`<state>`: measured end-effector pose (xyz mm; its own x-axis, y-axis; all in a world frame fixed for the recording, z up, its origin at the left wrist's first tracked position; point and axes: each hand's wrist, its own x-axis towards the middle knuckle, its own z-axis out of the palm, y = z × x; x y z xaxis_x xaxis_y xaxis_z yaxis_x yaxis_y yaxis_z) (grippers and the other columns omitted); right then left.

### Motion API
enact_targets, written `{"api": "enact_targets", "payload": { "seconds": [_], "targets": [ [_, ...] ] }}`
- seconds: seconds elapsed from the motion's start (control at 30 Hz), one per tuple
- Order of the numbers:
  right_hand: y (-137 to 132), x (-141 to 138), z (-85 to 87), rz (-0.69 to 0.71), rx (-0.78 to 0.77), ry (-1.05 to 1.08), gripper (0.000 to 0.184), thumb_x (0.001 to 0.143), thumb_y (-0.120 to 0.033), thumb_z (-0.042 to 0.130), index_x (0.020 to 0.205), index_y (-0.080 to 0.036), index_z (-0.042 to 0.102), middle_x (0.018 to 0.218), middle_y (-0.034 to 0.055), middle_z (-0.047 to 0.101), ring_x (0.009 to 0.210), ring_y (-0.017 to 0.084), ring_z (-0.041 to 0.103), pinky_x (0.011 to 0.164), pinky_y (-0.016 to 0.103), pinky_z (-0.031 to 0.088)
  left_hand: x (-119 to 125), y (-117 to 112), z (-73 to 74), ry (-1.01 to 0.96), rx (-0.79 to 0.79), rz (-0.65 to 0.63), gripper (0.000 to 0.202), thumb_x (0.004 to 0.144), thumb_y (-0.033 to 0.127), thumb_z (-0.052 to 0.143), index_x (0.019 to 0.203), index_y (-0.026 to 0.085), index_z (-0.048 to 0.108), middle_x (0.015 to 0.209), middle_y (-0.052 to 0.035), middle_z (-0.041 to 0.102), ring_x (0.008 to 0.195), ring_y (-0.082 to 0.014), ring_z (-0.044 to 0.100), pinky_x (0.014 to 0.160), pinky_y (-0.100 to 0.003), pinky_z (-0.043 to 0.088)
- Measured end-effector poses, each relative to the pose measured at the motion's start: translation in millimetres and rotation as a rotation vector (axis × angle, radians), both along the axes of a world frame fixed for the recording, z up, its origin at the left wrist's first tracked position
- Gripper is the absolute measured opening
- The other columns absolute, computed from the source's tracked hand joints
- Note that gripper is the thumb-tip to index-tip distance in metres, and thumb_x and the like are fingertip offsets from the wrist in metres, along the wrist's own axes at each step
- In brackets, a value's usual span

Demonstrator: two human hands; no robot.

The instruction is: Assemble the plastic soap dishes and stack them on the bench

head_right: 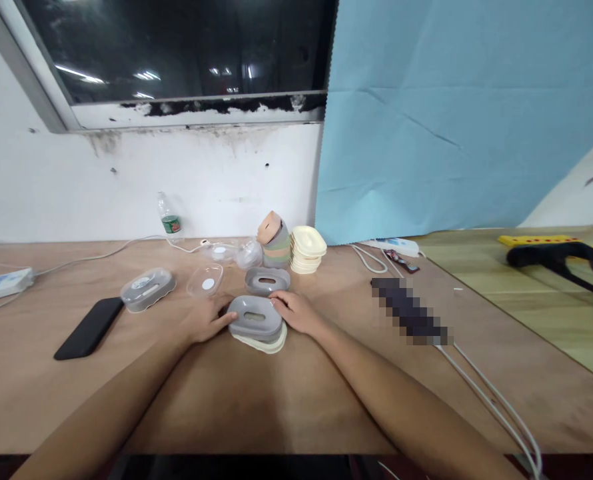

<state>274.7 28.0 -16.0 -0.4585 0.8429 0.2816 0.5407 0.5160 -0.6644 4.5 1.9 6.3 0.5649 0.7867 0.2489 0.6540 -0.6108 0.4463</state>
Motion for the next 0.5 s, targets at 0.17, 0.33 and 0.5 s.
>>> {"api": "enact_targets", "payload": {
  "seconds": [0.17, 0.33, 0.5],
  "targets": [
    [-4.6, 8.5, 7.0, 0.024, 0.006, -0.03, 0.028, 0.09, -0.029, 0.043, 0.098, -0.018, 0.067, 0.089, 0.0042, 0.071, 0.077, 0.018, 0.063, 0.069, 0.027, 0.046, 2.9, -2.2, 1.9, -0.048, -0.013, -0.102, 0.053, 0.084, 0.056, 0.052, 0.121, 0.019, 0.056, 0.114, -0.0101, 0.063, 0.102, -0.0251, 0.058, 0.088, -0.036, 0.043],
    [-7.2, 3.8, 8.0, 0.087, 0.033, -0.134, 0.031, 0.085, -0.022, 0.045, 0.109, -0.018, 0.065, 0.084, 0.0032, 0.071, 0.069, 0.016, 0.063, 0.068, 0.026, 0.045, 3.8, -0.3, 2.2, -0.003, 0.01, -0.088, 0.046, 0.083, 0.051, 0.054, 0.114, 0.017, 0.06, 0.103, -0.0093, 0.065, 0.094, -0.0237, 0.059, 0.083, -0.035, 0.044],
    [-3.0, -7.9, 3.4, 0.068, -0.036, -0.094, 0.032, 0.09, -0.027, 0.043, 0.11, -0.02, 0.067, 0.096, 0.0046, 0.072, 0.08, 0.017, 0.065, 0.072, 0.026, 0.047, 1.3, 5.9, -2.6, 0.069, -0.015, 0.025, 0.032, 0.089, 0.039, 0.045, 0.102, 0.017, 0.064, 0.091, -0.0069, 0.063, 0.084, -0.0199, 0.058, 0.077, -0.031, 0.044]
  ]
}}
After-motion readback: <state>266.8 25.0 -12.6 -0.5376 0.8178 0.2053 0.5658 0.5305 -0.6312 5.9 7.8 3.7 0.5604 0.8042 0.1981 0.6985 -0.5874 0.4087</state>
